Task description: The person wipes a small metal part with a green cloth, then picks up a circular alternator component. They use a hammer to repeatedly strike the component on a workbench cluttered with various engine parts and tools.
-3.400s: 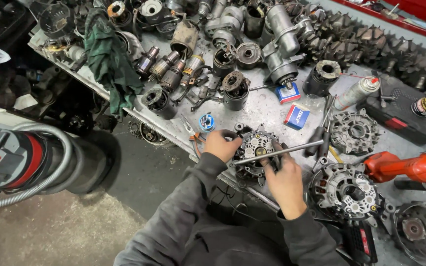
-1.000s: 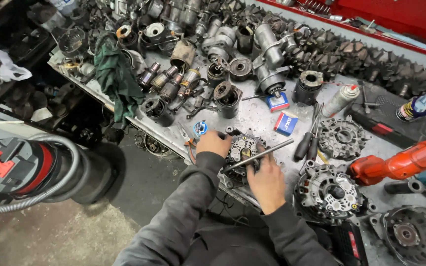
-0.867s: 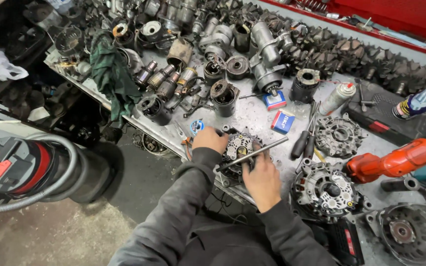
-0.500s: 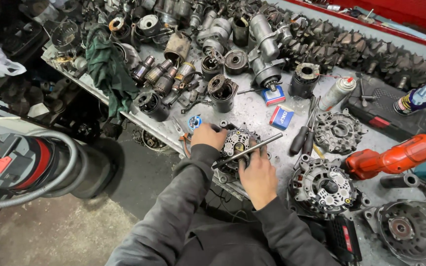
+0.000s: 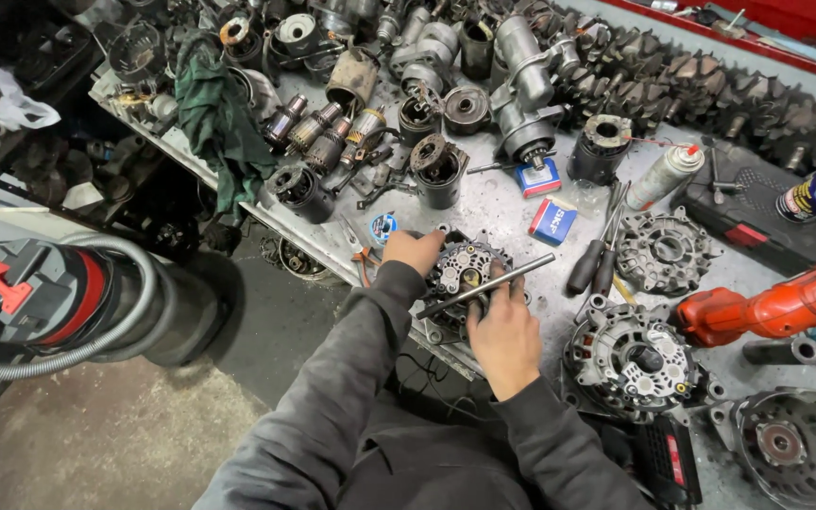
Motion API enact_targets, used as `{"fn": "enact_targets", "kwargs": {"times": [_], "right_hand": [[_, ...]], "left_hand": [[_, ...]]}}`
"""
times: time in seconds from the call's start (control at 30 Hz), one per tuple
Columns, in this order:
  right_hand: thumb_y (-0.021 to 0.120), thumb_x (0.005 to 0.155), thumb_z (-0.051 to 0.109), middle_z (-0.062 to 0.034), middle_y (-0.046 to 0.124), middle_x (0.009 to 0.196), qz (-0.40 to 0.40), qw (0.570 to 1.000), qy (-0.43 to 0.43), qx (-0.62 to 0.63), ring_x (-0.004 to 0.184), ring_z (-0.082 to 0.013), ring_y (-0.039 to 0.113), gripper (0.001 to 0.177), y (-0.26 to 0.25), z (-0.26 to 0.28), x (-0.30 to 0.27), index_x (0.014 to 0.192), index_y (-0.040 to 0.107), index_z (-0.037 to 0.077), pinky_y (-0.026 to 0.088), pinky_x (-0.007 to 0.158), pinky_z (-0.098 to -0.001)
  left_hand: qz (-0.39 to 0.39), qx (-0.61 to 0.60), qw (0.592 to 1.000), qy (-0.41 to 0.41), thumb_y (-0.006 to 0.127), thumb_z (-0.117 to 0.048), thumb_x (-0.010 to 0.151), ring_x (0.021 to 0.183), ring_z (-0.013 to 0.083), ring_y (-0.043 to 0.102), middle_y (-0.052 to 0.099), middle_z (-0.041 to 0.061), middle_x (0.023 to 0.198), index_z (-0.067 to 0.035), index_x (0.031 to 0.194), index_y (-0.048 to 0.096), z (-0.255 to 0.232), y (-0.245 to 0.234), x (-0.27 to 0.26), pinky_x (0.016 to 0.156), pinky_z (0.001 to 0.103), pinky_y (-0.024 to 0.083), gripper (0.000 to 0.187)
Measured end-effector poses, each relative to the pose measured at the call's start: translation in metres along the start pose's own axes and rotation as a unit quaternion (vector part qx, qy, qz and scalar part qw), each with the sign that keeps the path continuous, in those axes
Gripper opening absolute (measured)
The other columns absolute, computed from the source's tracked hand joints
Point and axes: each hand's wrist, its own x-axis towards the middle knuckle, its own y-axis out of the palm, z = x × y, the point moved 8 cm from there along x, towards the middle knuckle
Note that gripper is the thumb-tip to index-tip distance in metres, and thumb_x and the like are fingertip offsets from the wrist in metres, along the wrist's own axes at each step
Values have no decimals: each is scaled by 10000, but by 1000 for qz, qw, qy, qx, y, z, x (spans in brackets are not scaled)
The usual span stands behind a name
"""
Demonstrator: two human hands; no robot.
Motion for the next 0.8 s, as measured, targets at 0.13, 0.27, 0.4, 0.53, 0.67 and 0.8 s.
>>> {"fn": "enact_targets", "kwargs": {"times": [0.13, 0.27, 0.4, 0.53, 0.67, 0.8], "right_hand": [[723, 825, 184, -287, 567, 1369, -14, 1000, -3, 9, 866, -493, 693, 647, -2, 1, -1, 1425, 520, 54, 578, 728, -550], [722, 833, 198, -299, 556, 1385, -7, 1000, 14, 2, 869, -502, 691, 649, -2, 2, -1, 1437, 523, 69, 579, 721, -552], [728, 831, 215, -321, 548, 1379, -2, 1000, 22, -16, 865, -519, 681, 674, 0, 2, -2, 1457, 519, 77, 573, 727, -561], [722, 842, 226, -340, 541, 1380, -8, 1000, 18, -16, 875, -520, 682, 683, 1, 0, -3, 1474, 509, 76, 574, 735, -558], [722, 833, 230, -302, 578, 1370, -2, 1000, 23, -11, 886, -515, 683, 670, -4, 5, -3, 1453, 525, 75, 566, 738, -564], [732, 865, 263, -324, 566, 1368, -3, 1000, 21, -15, 889, -515, 679, 642, -4, 2, -2, 1445, 539, 68, 568, 748, -560]], "left_hand": [[29, -80, 995, -54, 718, -453, 792, 623, 275, 684, 713, 158, 673, 62, 752, 737, 17, 12, 15, 624, 384, 523, 518], [107, -161, 970, -148, 692, -452, 806, 513, 196, 568, 627, 75, 620, -5, 789, 698, 28, 21, 20, 485, 331, 448, 448], [132, -188, 959, -165, 693, -414, 806, 483, 161, 504, 573, 50, 606, -32, 803, 670, 26, 18, 16, 449, 308, 392, 383], [206, -268, 919, -206, 736, -332, 807, 420, 98, 356, 445, -27, 562, -110, 726, 592, 4, 16, -4, 384, 294, 243, 276], [209, -181, 938, -207, 841, -222, 722, 378, 101, 339, 442, -23, 522, -102, 606, 575, -4, 7, -13, 369, 306, 241, 313], [221, -189, 939, -186, 886, -164, 692, 395, 100, 389, 486, -14, 525, -110, 569, 564, 3, 15, 0, 376, 310, 261, 349]]}}
